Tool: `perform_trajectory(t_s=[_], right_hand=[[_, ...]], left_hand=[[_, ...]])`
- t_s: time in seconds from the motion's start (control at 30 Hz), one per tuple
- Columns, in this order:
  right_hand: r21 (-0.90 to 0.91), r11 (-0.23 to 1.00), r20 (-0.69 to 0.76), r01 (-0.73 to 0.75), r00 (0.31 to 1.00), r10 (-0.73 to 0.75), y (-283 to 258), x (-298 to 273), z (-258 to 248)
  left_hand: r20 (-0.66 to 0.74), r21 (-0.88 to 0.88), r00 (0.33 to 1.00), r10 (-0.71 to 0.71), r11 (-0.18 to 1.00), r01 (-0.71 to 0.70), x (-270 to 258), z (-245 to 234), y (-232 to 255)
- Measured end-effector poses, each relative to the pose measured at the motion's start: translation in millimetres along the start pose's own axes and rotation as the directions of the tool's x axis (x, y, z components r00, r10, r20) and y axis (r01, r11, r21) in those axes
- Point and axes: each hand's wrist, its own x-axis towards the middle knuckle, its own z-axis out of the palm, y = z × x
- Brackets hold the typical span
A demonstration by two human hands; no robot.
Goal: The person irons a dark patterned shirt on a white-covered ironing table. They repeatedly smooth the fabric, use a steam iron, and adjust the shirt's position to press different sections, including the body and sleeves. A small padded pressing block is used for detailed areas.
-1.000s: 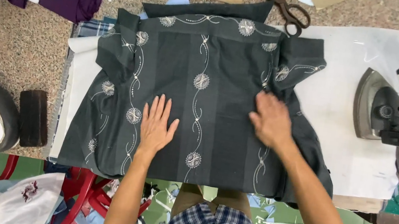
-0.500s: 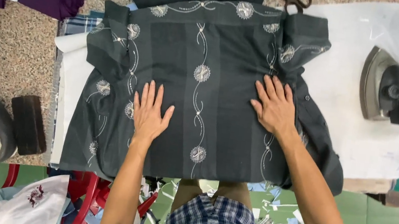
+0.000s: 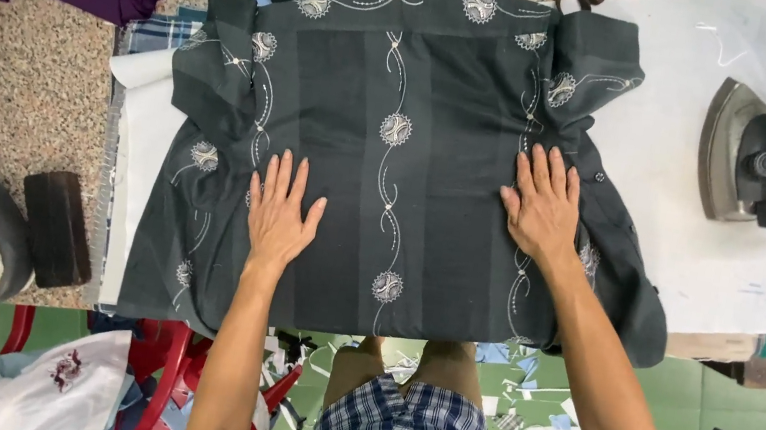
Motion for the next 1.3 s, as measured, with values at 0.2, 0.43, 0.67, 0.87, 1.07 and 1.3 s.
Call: perform_trajectory(t_s=[0.2,0.43,0.67,0.87,1.07,1.3], right_hand=[[-0.040,0.990,-0.350,0.139,0.925,-0.144,53.5,-35.4,-70.3],[-0.310,0.926,-0.292,-0.217,0.948,0.125,200.7,-56.4,-165.1],[-0.304,0.880,0.220,-0.366,0.872,0.438,279.2,1.5,-189.0],[0.210,0.840,0.274,-0.500,0.855,0.441,326.1,64.4,-126.0],[0.190,0.905,0.282,-0.380,0.904,0.321,157.5,51.8,-236.7],[0.079,0.989,0.563,-0.121,0.825,0.057,-74.3,24.6,-198.2]], left_hand=[[-0.048,0.070,0.999,0.007,0.998,-0.004,-56.0,0.3,31.9],[0.097,0.144,0.991,0.095,0.984,-0.108,-88.1,28.6,161.9],[0.176,-0.006,0.910,0.375,0.925,-0.380,-122.7,55.2,265.5],[-0.145,-0.408,0.988,0.045,0.907,-0.101,-166.2,24.4,214.9],[-0.304,-0.296,0.888,-0.345,0.920,0.256,-160.7,-13.8,120.2],[-0.342,-0.075,0.905,-0.251,0.968,0.240,-84.3,17.9,67.8]])
